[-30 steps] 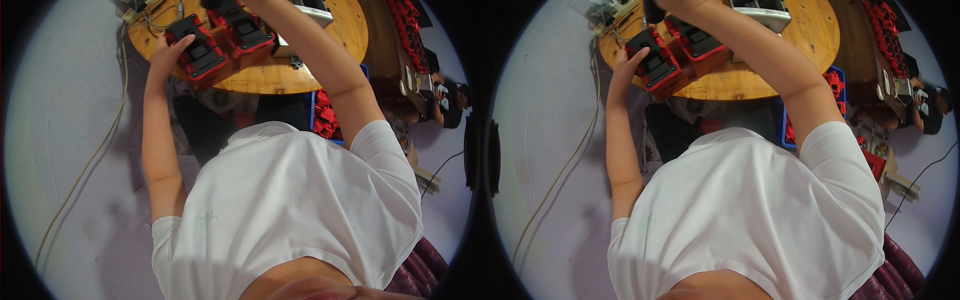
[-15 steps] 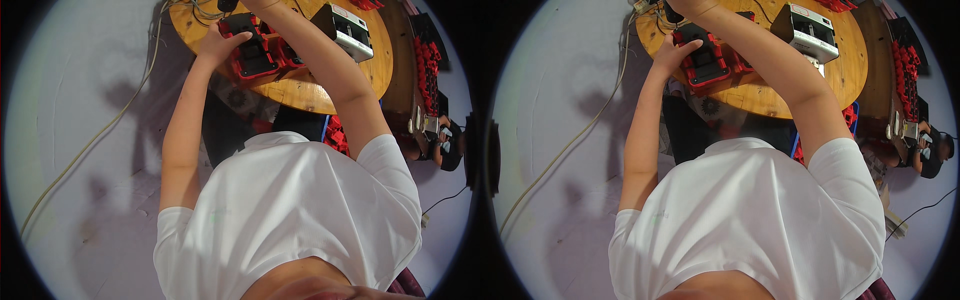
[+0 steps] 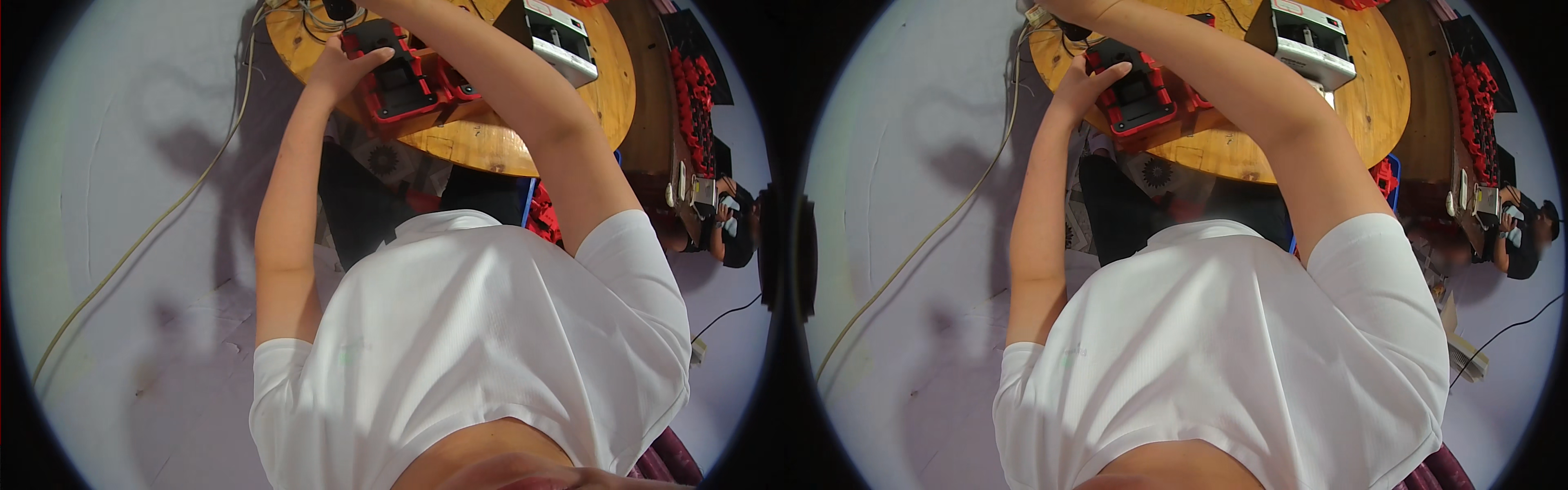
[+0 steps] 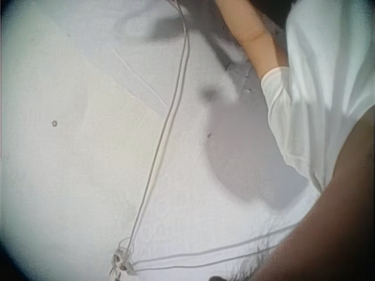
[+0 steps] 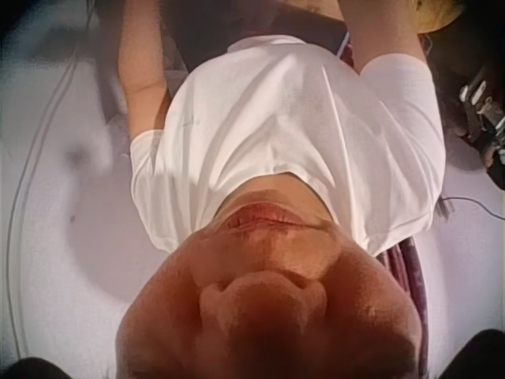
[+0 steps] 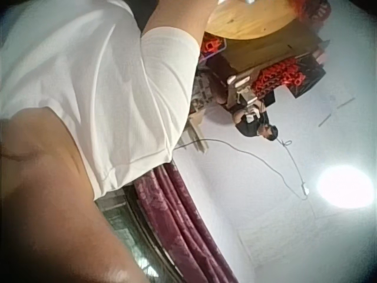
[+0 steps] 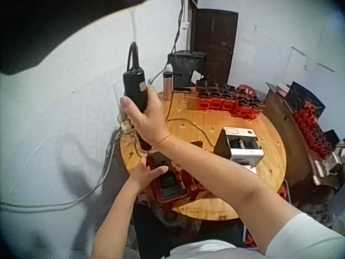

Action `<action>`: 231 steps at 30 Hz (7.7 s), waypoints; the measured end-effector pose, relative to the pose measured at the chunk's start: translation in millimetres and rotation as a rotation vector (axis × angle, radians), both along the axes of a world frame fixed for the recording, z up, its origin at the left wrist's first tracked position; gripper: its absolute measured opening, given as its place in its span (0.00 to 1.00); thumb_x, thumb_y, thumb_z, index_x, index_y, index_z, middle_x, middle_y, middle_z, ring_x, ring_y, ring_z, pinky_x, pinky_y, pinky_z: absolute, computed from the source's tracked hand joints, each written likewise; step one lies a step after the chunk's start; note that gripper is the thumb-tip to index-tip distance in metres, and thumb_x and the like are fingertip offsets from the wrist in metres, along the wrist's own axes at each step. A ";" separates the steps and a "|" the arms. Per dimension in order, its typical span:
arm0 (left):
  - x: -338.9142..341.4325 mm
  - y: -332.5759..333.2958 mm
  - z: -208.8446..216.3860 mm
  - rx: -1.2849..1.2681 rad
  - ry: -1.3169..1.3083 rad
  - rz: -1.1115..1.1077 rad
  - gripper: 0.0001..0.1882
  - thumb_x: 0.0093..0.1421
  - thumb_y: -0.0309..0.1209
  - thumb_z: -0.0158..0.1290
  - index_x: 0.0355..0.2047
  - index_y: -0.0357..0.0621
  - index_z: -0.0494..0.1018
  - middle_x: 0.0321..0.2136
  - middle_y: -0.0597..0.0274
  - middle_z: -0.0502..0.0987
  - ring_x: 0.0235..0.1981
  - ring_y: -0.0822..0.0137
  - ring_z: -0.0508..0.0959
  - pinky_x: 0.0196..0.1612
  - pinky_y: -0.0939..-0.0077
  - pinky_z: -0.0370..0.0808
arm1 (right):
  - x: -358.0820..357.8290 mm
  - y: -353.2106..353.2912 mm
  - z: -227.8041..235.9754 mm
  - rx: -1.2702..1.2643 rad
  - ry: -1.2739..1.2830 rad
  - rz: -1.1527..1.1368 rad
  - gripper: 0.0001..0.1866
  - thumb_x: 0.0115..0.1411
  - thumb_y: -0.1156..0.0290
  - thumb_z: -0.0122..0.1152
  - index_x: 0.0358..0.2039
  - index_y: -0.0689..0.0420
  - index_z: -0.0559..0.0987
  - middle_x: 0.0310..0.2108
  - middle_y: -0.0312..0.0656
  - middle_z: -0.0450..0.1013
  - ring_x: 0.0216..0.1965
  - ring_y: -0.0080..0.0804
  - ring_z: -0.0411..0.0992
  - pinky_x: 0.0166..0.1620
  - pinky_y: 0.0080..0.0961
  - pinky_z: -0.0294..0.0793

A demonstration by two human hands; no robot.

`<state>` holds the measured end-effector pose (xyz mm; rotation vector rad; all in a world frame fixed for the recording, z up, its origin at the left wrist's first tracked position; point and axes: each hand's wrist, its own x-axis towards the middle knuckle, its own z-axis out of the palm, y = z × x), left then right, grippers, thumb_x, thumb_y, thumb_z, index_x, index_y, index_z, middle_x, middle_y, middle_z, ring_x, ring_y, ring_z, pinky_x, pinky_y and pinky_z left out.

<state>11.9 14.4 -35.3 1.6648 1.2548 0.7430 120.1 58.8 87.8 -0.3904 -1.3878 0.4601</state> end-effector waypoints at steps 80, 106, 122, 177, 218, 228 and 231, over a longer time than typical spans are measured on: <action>454.1 -174.4 81.3 0.093 0.086 -1.153 0.27 0.63 0.46 0.52 0.51 0.34 0.71 0.50 0.50 0.74 0.49 0.60 0.76 0.50 0.68 0.73 | 139.0 -168.8 -122.6 -0.687 -0.092 -0.280 0.33 0.52 0.45 0.64 0.42 0.66 0.73 0.36 0.59 0.76 0.41 0.52 0.76 0.45 0.39 0.74; 61.1 -49.4 96.0 0.573 -0.249 -0.094 0.14 0.65 0.29 0.52 0.49 0.36 0.73 0.39 0.61 0.78 0.40 0.73 0.77 0.46 0.80 0.73 | 124.7 -118.4 -80.0 -0.741 -0.209 -0.377 0.33 0.57 0.42 0.59 0.41 0.65 0.73 0.29 0.49 0.77 0.31 0.40 0.78 0.35 0.32 0.76; 65.8 -5.2 95.6 0.301 -0.327 0.025 0.44 0.58 0.39 0.61 0.65 0.32 0.49 0.62 0.43 0.60 0.60 0.58 0.66 0.53 0.71 0.69 | 181.9 -100.5 60.5 -0.205 -0.831 -0.420 0.31 0.58 0.43 0.61 0.38 0.64 0.76 0.24 0.46 0.75 0.25 0.37 0.76 0.30 0.32 0.75; 351.5 360.2 0.9 0.738 0.663 -0.340 0.32 0.58 0.28 0.54 0.63 0.64 0.62 0.66 0.60 0.55 0.66 0.47 0.53 0.56 0.32 0.59 | 505.3 197.2 -150.6 -0.689 -1.089 -1.194 0.34 0.46 0.66 0.72 0.55 0.57 0.70 0.57 0.55 0.63 0.55 0.53 0.63 0.56 0.44 0.66; 185.1 170.4 64.0 0.467 0.701 -0.573 0.35 0.49 0.22 0.50 0.61 0.50 0.65 0.68 0.51 0.51 0.69 0.42 0.46 0.65 0.31 0.40 | 414.9 37.1 -58.8 -0.631 -1.151 -0.675 0.29 0.47 0.54 0.71 0.44 0.57 0.75 0.47 0.47 0.71 0.46 0.47 0.71 0.44 0.40 0.75; 513.9 245.2 56.8 0.724 0.316 -0.700 0.40 0.52 0.47 0.63 0.64 0.54 0.61 0.68 0.46 0.51 0.69 0.37 0.45 0.66 0.43 0.51 | 726.1 198.4 -165.6 -1.070 -0.737 -1.379 0.49 0.44 0.45 0.71 0.64 0.52 0.64 0.59 0.47 0.68 0.60 0.46 0.65 0.59 0.39 0.66; 584.8 257.0 14.7 0.724 0.414 -0.741 0.42 0.48 0.47 0.65 0.64 0.63 0.61 0.68 0.46 0.49 0.69 0.34 0.43 0.66 0.41 0.51 | 729.3 194.0 -183.6 -1.074 -0.399 -1.148 0.44 0.43 0.48 0.71 0.59 0.55 0.68 0.48 0.51 0.75 0.50 0.46 0.74 0.53 0.36 0.71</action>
